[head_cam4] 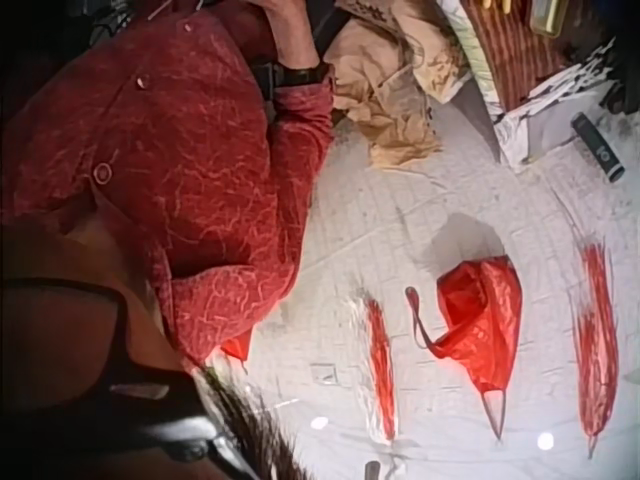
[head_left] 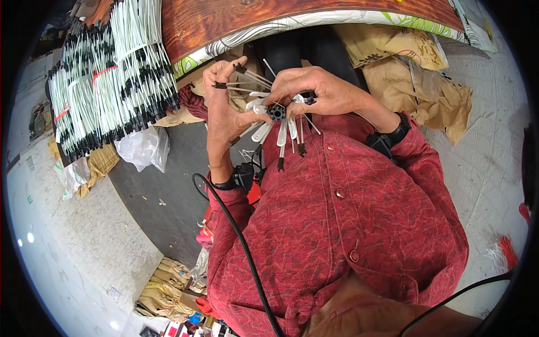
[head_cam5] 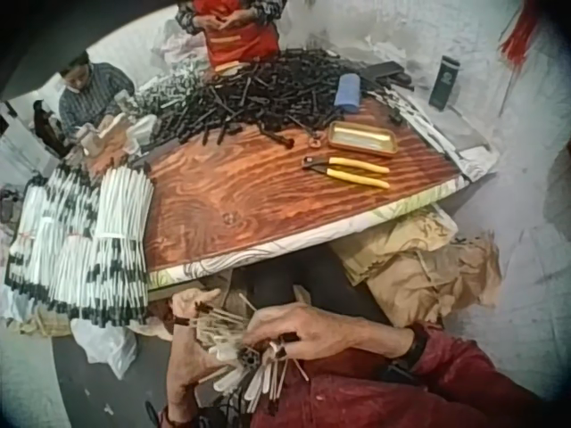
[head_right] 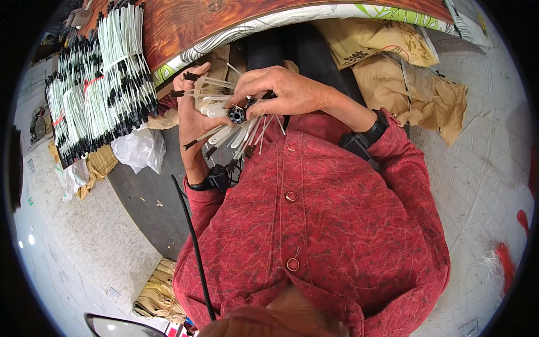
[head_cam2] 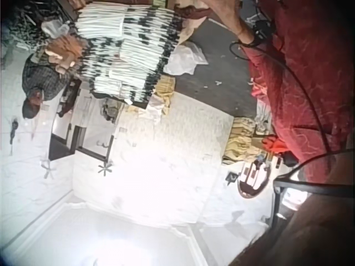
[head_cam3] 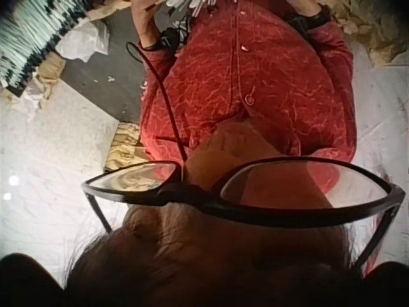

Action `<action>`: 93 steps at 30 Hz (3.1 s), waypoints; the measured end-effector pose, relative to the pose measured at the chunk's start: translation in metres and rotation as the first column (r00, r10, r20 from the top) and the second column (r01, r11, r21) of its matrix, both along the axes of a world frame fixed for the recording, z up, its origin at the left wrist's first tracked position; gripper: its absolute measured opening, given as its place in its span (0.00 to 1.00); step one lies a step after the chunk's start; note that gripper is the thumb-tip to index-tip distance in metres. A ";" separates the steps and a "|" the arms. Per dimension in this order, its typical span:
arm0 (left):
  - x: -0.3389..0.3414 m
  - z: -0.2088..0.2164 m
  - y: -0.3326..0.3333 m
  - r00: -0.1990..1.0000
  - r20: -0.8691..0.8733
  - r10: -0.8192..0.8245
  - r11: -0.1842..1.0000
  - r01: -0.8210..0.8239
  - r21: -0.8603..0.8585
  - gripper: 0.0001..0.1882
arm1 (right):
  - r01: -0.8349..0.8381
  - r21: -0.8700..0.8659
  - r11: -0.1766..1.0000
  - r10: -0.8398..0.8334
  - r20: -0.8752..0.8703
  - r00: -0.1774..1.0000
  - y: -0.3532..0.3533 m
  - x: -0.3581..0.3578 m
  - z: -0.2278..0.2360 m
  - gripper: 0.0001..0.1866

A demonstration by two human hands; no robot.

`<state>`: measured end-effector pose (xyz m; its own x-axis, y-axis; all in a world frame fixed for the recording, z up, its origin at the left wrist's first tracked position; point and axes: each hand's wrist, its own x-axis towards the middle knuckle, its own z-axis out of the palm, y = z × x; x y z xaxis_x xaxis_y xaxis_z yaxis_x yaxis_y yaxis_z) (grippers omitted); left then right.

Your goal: Assembling electrical cables by attaching plastic connector components to wire bundles.

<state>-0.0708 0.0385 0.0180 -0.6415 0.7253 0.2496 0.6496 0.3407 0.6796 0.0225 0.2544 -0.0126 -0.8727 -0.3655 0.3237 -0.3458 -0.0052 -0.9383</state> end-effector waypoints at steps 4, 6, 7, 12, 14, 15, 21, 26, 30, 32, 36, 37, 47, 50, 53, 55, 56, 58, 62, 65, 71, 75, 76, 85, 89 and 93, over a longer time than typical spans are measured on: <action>-0.005 -0.003 0.005 0.998 0.060 -0.008 0.998 0.004 0.070 0.56 | -0.015 0.010 1.000 0.015 0.007 1.000 0.004 -0.004 0.003 0.15; -0.005 -0.004 0.004 0.998 0.068 0.014 0.998 -0.017 0.056 0.55 | 0.006 0.015 1.000 -0.006 -0.014 1.000 0.003 -0.004 0.002 0.16; -0.004 -0.005 0.004 0.996 0.077 0.034 0.998 -0.037 0.041 0.54 | 0.029 0.019 0.999 -0.028 -0.035 0.999 0.002 -0.004 0.002 0.16; -0.003 -0.005 0.002 0.997 0.033 0.076 0.996 -0.077 0.033 0.48 | 0.104 -0.017 0.994 -0.104 -0.008 0.995 -0.003 -0.001 0.001 0.15; -0.002 -0.002 0.002 0.996 0.045 0.081 0.996 -0.083 0.037 0.47 | 0.105 -0.028 0.994 -0.105 0.003 0.994 -0.004 -0.001 -0.002 0.15; -0.001 0.000 0.002 0.995 0.059 0.086 0.995 -0.089 0.038 0.45 | 0.107 -0.040 0.993 -0.107 0.017 0.994 -0.005 -0.001 -0.003 0.15; 0.006 -0.007 -0.004 0.930 0.341 0.139 0.983 -0.171 0.063 0.37 | 0.112 -0.046 0.993 -0.109 0.062 0.992 -0.005 0.000 0.002 0.15; 0.017 -0.005 0.003 0.792 0.606 0.073 0.943 -0.252 0.217 0.25 | 0.177 -0.076 0.981 -0.173 0.060 0.983 -0.006 -0.001 -0.007 0.14; 0.023 -0.002 0.003 0.724 0.689 0.011 0.890 -0.322 0.324 0.19 | 0.219 -0.085 0.972 -0.214 0.064 0.975 -0.008 -0.002 -0.007 0.13; 0.024 -0.003 -0.003 0.651 0.759 -0.014 0.880 -0.352 0.319 0.17 | 0.224 -0.070 0.972 -0.220 0.051 0.974 -0.009 -0.002 -0.007 0.13; 0.025 0.003 -0.009 0.575 0.818 -0.029 0.886 -0.364 0.288 0.19 | 0.261 -0.066 0.963 -0.259 0.043 0.965 -0.011 -0.005 -0.008 0.13; 0.027 0.004 -0.011 0.577 0.816 -0.032 0.887 -0.361 0.289 0.19 | 0.263 -0.066 0.963 -0.261 0.040 0.965 -0.011 -0.005 -0.008 0.13; 0.047 -0.001 -0.014 0.861 0.480 0.168 0.979 -0.201 0.019 0.32 | 0.423 0.054 0.905 -0.416 -0.107 0.903 -0.019 -0.005 0.000 0.16; 0.053 -0.001 -0.010 0.880 0.423 0.216 0.972 -0.234 -0.010 0.33 | 0.448 0.062 0.892 -0.439 -0.115 0.891 -0.024 -0.004 0.002 0.17; 0.057 -0.002 -0.005 0.937 0.290 0.194 0.975 -0.216 0.044 0.34 | 0.456 0.051 0.889 -0.447 -0.125 0.886 -0.027 -0.003 0.002 0.17; 0.062 -0.006 0.000 0.885 0.386 0.261 0.921 -0.348 0.173 0.35 | 0.492 0.098 0.865 -0.477 -0.142 0.867 -0.027 -0.003 0.002 0.18; 0.063 -0.007 0.001 0.853 0.436 0.286 0.881 -0.413 0.231 0.36 | 0.510 0.121 0.852 -0.492 -0.152 0.857 -0.027 -0.003 0.002 0.18; 0.059 -0.004 0.002 0.849 0.474 0.233 0.896 -0.377 0.234 0.36 | 0.493 0.124 0.861 -0.477 -0.138 0.868 -0.029 -0.002 0.002 0.18; 0.050 -0.004 0.000 0.823 0.559 0.104 0.928 -0.283 0.243 0.36 | 0.464 0.130 0.876 -0.449 -0.130 0.884 -0.031 0.000 0.003 0.18; 0.046 -0.007 -0.006 0.810 0.581 0.073 0.937 -0.255 0.237 0.36 | 0.466 0.132 0.875 -0.443 -0.170 0.880 -0.030 -0.001 0.002 0.18; 0.030 -0.011 -0.011 0.900 0.426 -0.092 0.913 -0.095 0.397 0.33 | 0.456 0.143 0.878 -0.431 -0.177 0.885 -0.028 0.000 0.000 0.19; 0.038 -0.004 -0.011 0.867 0.498 -0.002 0.957 -0.142 0.251 0.31 | 0.480 0.141 0.866 -0.455 -0.181 0.872 -0.028 -0.001 0.002 0.19; 0.040 -0.002 -0.009 0.846 0.530 0.059 0.970 -0.175 0.171 0.30 | 0.493 0.139 0.859 -0.467 -0.183 0.865 -0.028 -0.001 0.003 0.19; 0.051 0.008 0.013 0.897 0.390 0.207 0.921 -0.313 0.231 0.18 | 0.488 0.079 0.869 -0.479 -0.109 0.871 -0.032 0.000 -0.003 0.18; 0.056 0.008 0.016 0.831 0.484 0.274 0.881 -0.419 0.221 0.16 | 0.447 0.071 0.892 -0.444 -0.058 0.894 -0.030 0.001 -0.003 0.19; 0.051 -0.003 0.010 0.856 0.431 0.287 0.874 -0.418 0.249 0.16 | 0.376 0.080 0.923 -0.376 -0.007 0.926 -0.025 0.001 0.004 0.23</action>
